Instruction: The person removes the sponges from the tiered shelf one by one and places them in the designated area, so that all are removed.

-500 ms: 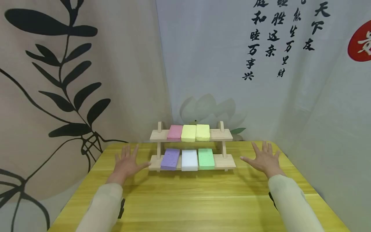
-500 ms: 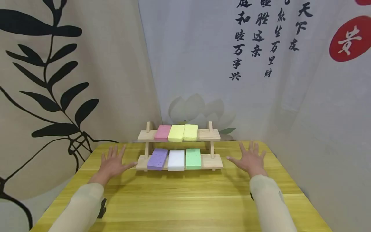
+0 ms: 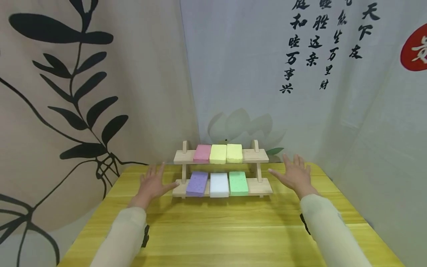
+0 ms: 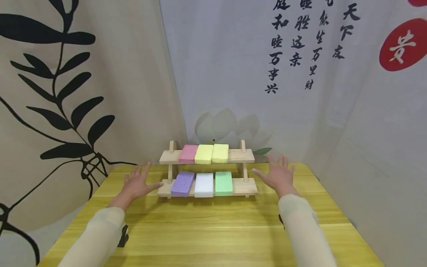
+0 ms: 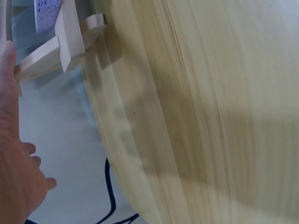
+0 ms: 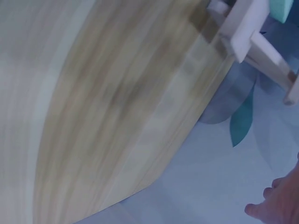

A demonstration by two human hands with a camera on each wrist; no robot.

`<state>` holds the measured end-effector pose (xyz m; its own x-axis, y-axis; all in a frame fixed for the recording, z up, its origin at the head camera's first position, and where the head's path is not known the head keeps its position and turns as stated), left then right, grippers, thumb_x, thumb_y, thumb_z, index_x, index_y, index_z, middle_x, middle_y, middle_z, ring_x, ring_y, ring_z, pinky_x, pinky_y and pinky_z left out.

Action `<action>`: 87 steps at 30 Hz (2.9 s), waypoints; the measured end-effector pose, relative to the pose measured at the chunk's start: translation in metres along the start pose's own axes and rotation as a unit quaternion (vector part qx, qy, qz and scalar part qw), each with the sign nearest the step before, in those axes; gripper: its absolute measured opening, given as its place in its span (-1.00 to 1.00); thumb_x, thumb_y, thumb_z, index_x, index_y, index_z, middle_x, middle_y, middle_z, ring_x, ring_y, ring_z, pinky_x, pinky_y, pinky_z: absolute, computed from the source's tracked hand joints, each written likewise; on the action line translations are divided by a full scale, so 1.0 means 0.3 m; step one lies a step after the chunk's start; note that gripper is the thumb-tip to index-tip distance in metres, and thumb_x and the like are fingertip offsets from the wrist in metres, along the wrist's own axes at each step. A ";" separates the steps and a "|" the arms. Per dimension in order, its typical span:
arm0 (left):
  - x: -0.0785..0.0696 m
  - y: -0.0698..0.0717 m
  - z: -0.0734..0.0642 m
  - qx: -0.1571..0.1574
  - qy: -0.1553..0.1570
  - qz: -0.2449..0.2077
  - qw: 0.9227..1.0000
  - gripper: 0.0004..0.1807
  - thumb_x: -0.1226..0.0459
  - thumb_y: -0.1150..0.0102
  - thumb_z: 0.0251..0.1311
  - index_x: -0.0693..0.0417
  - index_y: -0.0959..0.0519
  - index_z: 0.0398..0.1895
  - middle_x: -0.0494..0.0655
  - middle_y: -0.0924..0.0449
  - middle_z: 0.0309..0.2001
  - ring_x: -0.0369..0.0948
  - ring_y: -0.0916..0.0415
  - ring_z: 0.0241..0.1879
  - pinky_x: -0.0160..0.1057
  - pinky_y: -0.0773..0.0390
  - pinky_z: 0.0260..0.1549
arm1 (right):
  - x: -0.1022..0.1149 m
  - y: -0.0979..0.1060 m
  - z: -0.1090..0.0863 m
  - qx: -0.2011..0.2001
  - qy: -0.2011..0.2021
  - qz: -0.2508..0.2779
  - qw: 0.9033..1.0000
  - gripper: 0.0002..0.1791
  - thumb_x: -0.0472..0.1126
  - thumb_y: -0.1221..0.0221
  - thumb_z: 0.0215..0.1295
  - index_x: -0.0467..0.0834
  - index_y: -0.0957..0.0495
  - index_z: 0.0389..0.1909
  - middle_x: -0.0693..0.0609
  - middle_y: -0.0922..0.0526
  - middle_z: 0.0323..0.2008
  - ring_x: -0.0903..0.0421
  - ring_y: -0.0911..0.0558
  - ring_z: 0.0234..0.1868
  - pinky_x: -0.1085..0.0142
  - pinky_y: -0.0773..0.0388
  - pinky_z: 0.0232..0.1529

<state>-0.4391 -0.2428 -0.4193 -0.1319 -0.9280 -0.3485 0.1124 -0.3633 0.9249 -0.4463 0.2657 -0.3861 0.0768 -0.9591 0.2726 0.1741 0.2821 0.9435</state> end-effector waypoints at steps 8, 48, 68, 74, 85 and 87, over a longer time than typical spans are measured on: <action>-0.019 -0.037 -0.026 0.017 0.023 -0.056 0.998 0.21 -0.27 -0.20 0.19 0.16 0.25 0.59 0.48 0.24 0.50 0.40 0.30 0.45 0.44 0.30 0.30 | 0.067 0.027 0.016 -0.013 0.003 0.054 0.998 0.17 0.57 0.10 0.24 -0.16 0.19 0.59 -0.46 0.27 0.50 -0.43 0.28 0.49 -0.39 0.32 0.34; -0.007 -0.263 -0.143 0.051 0.106 -0.366 0.923 0.04 -0.02 -0.36 0.19 0.11 0.02 0.57 0.36 -0.19 0.39 0.24 -0.22 0.33 0.24 -0.32 0.22 | 0.416 -0.003 0.033 -0.054 -0.038 0.268 0.961 0.14 0.39 -0.17 0.24 -0.11 0.16 0.59 -0.39 -0.11 0.42 -0.34 -0.18 0.39 -0.24 -0.25 0.27; -0.001 -0.277 -0.154 0.038 0.089 -0.381 0.919 -0.06 0.04 -0.33 0.25 0.17 -0.06 0.54 0.38 -0.28 0.33 0.24 -0.27 0.29 0.21 -0.34 0.22 | 0.469 -0.132 0.031 -0.065 -0.098 0.289 0.950 0.11 0.39 -0.21 0.19 -0.24 -0.05 0.53 -0.35 -0.20 0.33 -0.26 -0.32 0.25 -0.13 -0.36 0.19; 0.002 -0.285 -0.162 0.033 0.091 -0.380 0.920 -0.10 0.06 -0.31 0.27 0.13 -0.09 0.54 0.33 -0.34 0.30 0.19 -0.31 0.27 0.17 -0.36 0.22 | 0.473 -0.154 0.033 -0.080 -0.101 0.298 0.946 0.08 0.35 -0.23 0.20 -0.27 -0.10 0.50 -0.36 -0.23 0.29 -0.25 -0.32 0.23 -0.14 -0.37 0.18; 0.007 -0.297 -0.164 0.028 0.095 -0.374 0.922 -0.10 0.05 -0.33 0.25 0.09 -0.11 0.55 0.29 -0.42 0.23 0.12 -0.40 0.19 0.16 -0.42 0.15 | 0.459 -0.173 0.042 -0.095 -0.117 0.309 0.939 -0.01 0.30 -0.23 0.24 -0.31 -0.20 0.45 -0.34 -0.26 0.21 -0.21 -0.38 0.12 -0.09 -0.44 0.07; 0.008 -0.298 -0.162 0.027 0.097 -0.372 0.923 -0.10 0.04 -0.34 0.24 0.08 -0.12 0.55 0.27 -0.44 0.21 0.09 -0.43 0.15 0.14 -0.44 0.13 | 0.459 -0.172 0.044 -0.097 -0.115 0.309 0.939 -0.03 0.28 -0.23 0.25 -0.33 -0.21 0.43 -0.34 -0.27 0.20 -0.21 -0.38 0.14 -0.09 -0.43 0.10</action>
<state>-0.4016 -0.2166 -0.5102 0.0261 -0.4229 -0.9058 0.0112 -0.9059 0.4233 -0.4577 0.1188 -0.3948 0.0112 -0.5841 0.8116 0.3429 0.7647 0.5456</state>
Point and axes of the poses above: each hand's wrist, its own z-axis towards the middle knuckle, its own y-axis out of the back of the hand, x = y × z, the point moved 10 cm from there along z, towards the middle knuckle
